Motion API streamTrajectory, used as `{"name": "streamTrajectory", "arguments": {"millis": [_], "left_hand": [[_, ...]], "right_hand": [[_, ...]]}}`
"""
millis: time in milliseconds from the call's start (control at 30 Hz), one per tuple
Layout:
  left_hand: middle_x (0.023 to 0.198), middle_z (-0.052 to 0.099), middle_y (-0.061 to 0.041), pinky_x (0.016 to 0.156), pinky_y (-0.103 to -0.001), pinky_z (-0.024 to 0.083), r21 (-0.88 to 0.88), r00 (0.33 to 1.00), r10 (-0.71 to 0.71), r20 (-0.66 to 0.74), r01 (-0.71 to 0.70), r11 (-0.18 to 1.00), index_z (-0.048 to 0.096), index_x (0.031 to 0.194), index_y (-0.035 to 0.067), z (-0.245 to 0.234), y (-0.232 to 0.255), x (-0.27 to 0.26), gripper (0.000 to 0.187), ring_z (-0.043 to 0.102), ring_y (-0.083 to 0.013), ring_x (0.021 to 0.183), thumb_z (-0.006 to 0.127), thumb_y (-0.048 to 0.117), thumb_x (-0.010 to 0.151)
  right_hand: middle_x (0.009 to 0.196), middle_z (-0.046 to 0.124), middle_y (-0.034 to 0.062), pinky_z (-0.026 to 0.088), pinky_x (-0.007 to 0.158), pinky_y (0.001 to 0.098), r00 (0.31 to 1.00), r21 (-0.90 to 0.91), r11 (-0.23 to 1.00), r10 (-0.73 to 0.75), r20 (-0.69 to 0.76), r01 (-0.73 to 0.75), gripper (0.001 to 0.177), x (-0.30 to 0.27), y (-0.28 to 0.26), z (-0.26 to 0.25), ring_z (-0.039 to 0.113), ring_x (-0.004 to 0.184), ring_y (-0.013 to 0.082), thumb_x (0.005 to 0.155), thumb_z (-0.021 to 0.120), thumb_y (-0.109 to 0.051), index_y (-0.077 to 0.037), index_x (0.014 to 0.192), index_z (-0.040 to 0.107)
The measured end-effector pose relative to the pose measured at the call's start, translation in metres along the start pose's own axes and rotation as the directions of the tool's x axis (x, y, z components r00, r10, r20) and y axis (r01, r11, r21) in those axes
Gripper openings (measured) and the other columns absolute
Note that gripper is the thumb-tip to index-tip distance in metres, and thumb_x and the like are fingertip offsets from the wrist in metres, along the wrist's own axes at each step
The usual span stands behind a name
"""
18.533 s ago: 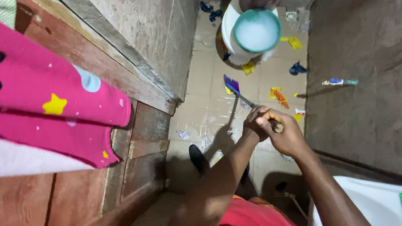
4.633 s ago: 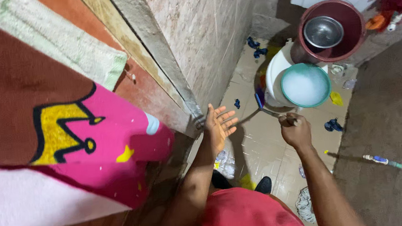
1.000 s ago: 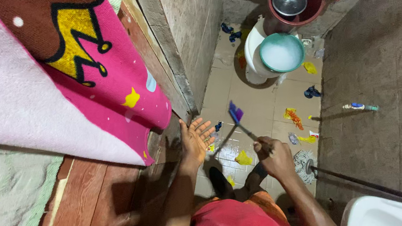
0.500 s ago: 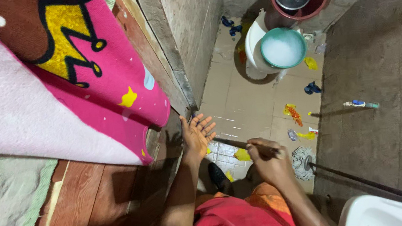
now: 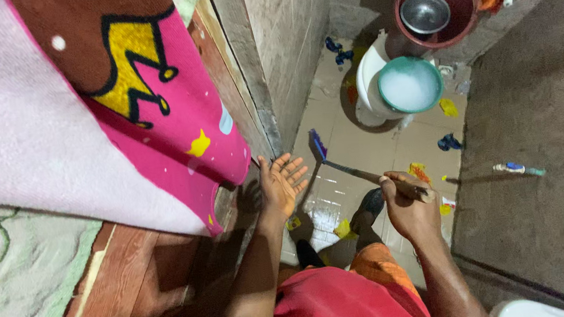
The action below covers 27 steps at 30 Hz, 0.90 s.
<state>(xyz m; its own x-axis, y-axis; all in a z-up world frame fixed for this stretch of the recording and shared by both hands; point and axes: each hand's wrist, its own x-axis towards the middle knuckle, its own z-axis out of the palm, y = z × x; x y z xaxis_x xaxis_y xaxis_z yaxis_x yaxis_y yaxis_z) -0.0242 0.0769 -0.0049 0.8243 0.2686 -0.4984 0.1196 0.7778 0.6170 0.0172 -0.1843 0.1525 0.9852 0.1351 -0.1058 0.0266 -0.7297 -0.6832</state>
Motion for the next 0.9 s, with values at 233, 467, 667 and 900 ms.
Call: {"name": "streamTrajectory", "arguments": {"millis": [233, 467, 667, 900], "left_hand": [[0.150, 0.050, -0.023, 0.110, -0.056, 0.033, -0.031, 0.997, 0.038, 0.069, -0.036, 0.999, 0.040, 0.150, 0.006, 0.039, 0.018, 0.018, 0.103, 0.048, -0.0389, 0.137, 0.021, 0.086, 0.088], [0.152, 0.048, -0.024, 0.114, -0.057, 0.030, -0.065, 0.976, 0.122, 0.182, -0.112, 0.992, 0.039, 0.151, 0.006, 0.079, 0.041, 0.080, 0.103, 0.043, -0.0377, 0.143, 0.022, 0.087, 0.088], [0.155, 0.046, -0.024, 0.118, -0.063, 0.021, -0.060, 0.979, 0.123, 0.163, -0.114, 0.992, 0.039, 0.152, 0.008, 0.133, 0.064, 0.154, 0.101, 0.036, -0.0391, 0.149, 0.020, 0.085, 0.089], [0.156, 0.045, -0.025, 0.118, -0.062, 0.021, 0.018, 0.971, 0.177, 0.161, -0.182, 0.983, 0.037, 0.153, 0.006, 0.188, 0.094, 0.209, 0.102, 0.036, -0.0391, 0.149, 0.016, 0.084, 0.090]], "right_hand": [[0.081, 0.078, 0.0098, 0.054, 0.077, 0.0364, 0.985, 0.121, 0.980, 0.162, -0.052, -0.155, 0.044, 0.055, -0.003, 0.002, 0.077, 0.081, 0.0203, 0.101, 0.058, -0.045, -0.008, 0.116, 0.075], [0.082, 0.077, 0.0108, 0.056, 0.079, 0.0369, 0.994, 0.160, 0.984, 0.094, -0.065, -0.082, 0.049, 0.156, 0.023, 0.016, 0.077, 0.083, 0.0202, 0.103, 0.056, -0.050, -0.007, 0.116, 0.075], [0.089, 0.077, 0.0121, 0.054, 0.084, 0.0397, 0.997, 0.105, 0.994, 0.012, -0.074, -0.004, 0.040, 0.273, 0.022, 0.036, 0.074, 0.090, 0.0286, 0.100, 0.062, -0.046, -0.013, 0.116, 0.078], [0.094, 0.077, 0.0162, 0.054, 0.089, 0.0410, 0.999, 0.125, 0.992, -0.029, 0.043, 0.023, 0.039, 0.402, 0.032, 0.073, 0.074, 0.093, 0.0319, 0.099, 0.066, -0.045, -0.009, 0.110, 0.077]]}}
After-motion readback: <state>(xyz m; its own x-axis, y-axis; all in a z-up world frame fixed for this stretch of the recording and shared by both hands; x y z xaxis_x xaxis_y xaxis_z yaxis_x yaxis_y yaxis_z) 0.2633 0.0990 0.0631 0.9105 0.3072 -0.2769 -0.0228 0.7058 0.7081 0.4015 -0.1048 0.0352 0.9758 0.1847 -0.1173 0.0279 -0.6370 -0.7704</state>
